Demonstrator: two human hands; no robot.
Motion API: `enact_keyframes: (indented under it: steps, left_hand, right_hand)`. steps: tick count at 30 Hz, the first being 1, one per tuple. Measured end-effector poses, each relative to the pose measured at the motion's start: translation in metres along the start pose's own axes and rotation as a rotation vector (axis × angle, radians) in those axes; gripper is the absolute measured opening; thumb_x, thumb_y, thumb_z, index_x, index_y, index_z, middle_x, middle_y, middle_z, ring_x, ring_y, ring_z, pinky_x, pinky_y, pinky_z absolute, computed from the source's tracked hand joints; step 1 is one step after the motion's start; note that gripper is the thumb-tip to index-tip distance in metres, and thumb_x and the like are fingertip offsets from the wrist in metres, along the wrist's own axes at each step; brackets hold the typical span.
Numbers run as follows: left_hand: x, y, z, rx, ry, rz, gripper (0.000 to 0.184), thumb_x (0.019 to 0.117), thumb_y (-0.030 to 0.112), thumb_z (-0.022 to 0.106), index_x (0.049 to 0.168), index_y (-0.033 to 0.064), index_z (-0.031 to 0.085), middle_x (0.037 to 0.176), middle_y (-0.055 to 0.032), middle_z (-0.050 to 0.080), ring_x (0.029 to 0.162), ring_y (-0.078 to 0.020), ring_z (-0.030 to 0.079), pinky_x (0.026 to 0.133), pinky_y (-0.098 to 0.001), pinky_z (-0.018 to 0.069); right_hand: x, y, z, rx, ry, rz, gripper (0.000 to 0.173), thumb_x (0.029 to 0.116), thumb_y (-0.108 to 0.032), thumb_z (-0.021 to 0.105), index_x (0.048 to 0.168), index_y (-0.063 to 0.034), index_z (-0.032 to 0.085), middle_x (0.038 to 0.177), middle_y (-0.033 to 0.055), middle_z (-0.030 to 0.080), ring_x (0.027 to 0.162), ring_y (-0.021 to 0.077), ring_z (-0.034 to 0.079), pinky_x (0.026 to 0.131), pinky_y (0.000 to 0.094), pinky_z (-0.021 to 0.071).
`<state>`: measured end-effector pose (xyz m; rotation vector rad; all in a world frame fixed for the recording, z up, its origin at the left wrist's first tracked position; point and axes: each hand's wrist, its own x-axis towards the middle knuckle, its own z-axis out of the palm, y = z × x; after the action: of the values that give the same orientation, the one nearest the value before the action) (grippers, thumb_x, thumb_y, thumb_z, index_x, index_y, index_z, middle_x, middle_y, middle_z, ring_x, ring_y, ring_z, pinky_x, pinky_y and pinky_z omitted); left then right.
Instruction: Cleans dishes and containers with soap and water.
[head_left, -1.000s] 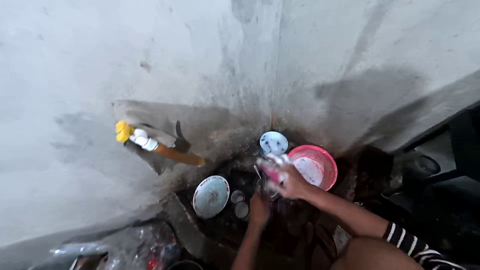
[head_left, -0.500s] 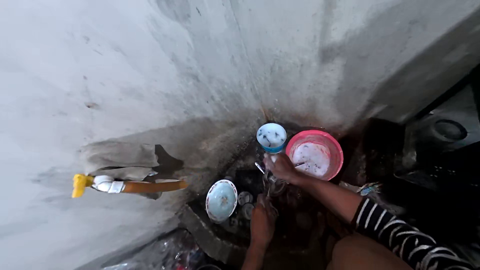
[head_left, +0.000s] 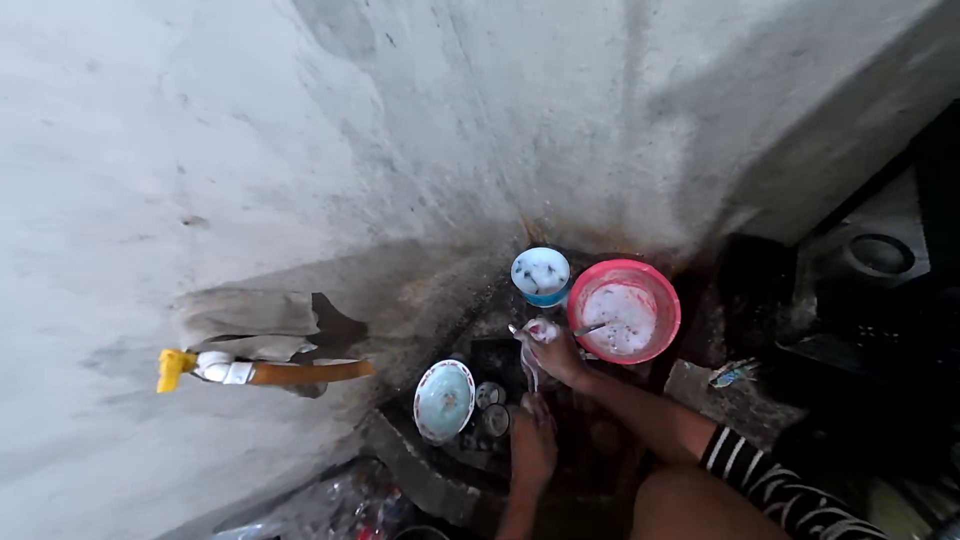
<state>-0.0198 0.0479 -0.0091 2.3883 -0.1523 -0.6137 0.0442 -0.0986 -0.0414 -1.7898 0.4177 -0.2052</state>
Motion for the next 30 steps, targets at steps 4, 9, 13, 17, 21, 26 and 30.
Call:
enact_keyframes:
  steps: [4, 9, 13, 17, 21, 26, 30]
  left_hand:
    - [-0.014, -0.015, -0.015, -0.062, -0.022, -0.040, 0.033, 0.1100, 0.022, 0.044, 0.125, 0.0002, 0.063, 0.099, -0.0160, 0.068, 0.090, -0.0253, 0.066, 0.084, -0.0451, 0.0557]
    - [-0.005, -0.030, -0.007, -0.282, 0.227, 0.035, 0.037, 0.1114, 0.025, 0.040, 0.119, 0.0010, 0.066, 0.079, -0.0065, 0.061, 0.067, -0.0140, 0.058, 0.066, -0.0344, 0.0526]
    - [0.009, -0.025, 0.017, 0.175, 0.264, 0.116, 0.047, 0.0989, 0.013, 0.060, 0.140, -0.0091, 0.053, 0.137, -0.0287, 0.058, 0.130, -0.0383, 0.057, 0.111, -0.0500, 0.0461]
    - [-0.003, -0.041, 0.035, 0.239, 0.236, 0.219, 0.055, 0.0974, 0.015, 0.063, 0.145, -0.0093, 0.048, 0.151, -0.0327, 0.042, 0.139, -0.0417, 0.047, 0.115, -0.0468, 0.0430]
    - [-0.014, -0.056, 0.025, -0.261, 0.397, 0.226, 0.039, 0.0924, 0.012, 0.057, 0.128, -0.0021, 0.063, 0.135, -0.0176, 0.061, 0.123, -0.0242, 0.060, 0.103, -0.0397, 0.0530]
    - [0.021, -0.018, -0.019, -0.663, 0.352, -0.010, 0.049, 0.1101, 0.034, 0.045, 0.144, -0.0007, 0.048, 0.128, -0.0172, 0.064, 0.114, -0.0195, 0.065, 0.100, -0.0388, 0.0544]
    - [0.044, 0.014, -0.034, -0.845, 0.549, -0.061, 0.050, 0.1115, 0.043, 0.035, 0.117, 0.0000, 0.061, 0.091, -0.0107, 0.068, 0.082, -0.0171, 0.068, 0.076, -0.0382, 0.0597]
  right_hand:
    - [0.012, 0.001, -0.020, -0.229, -0.067, -0.123, 0.049, 0.0972, -0.052, 0.063, 0.116, -0.0076, 0.073, 0.108, 0.0132, 0.075, 0.103, 0.0265, 0.071, 0.097, 0.0506, 0.0549]
    - [-0.002, -0.001, -0.012, 0.412, -0.171, 0.253, 0.044, 0.1095, -0.039, 0.047, 0.132, -0.0033, 0.059, 0.094, 0.0136, 0.072, 0.075, 0.0240, 0.073, 0.069, 0.0430, 0.0642]
    - [-0.052, -0.003, 0.028, 0.244, -0.424, 0.235, 0.056, 0.0993, -0.039, 0.066, 0.146, -0.0109, 0.053, 0.126, 0.0106, 0.068, 0.113, 0.0193, 0.066, 0.100, 0.0421, 0.0550]
    - [-0.041, -0.003, 0.045, 0.273, -0.267, 0.303, 0.035, 0.1061, -0.027, 0.057, 0.128, -0.0006, 0.061, 0.102, 0.0116, 0.074, 0.090, 0.0197, 0.074, 0.086, 0.0387, 0.0630]
    - [-0.027, 0.005, 0.048, 0.100, -0.163, 0.170, 0.043, 0.1054, -0.038, 0.056, 0.125, -0.0017, 0.064, 0.094, 0.0107, 0.071, 0.079, 0.0188, 0.070, 0.079, 0.0388, 0.0601]
    - [-0.040, -0.013, 0.048, -0.169, -0.430, -0.169, 0.036, 0.1029, -0.029, 0.056, 0.126, -0.0045, 0.067, 0.115, 0.0186, 0.072, 0.111, 0.0321, 0.069, 0.099, 0.0518, 0.0538]
    - [-0.041, -0.048, 0.046, -0.320, -0.501, -0.257, 0.034, 0.1036, -0.017, 0.054, 0.133, -0.0006, 0.059, 0.118, 0.0232, 0.069, 0.112, 0.0383, 0.067, 0.097, 0.0554, 0.0533]
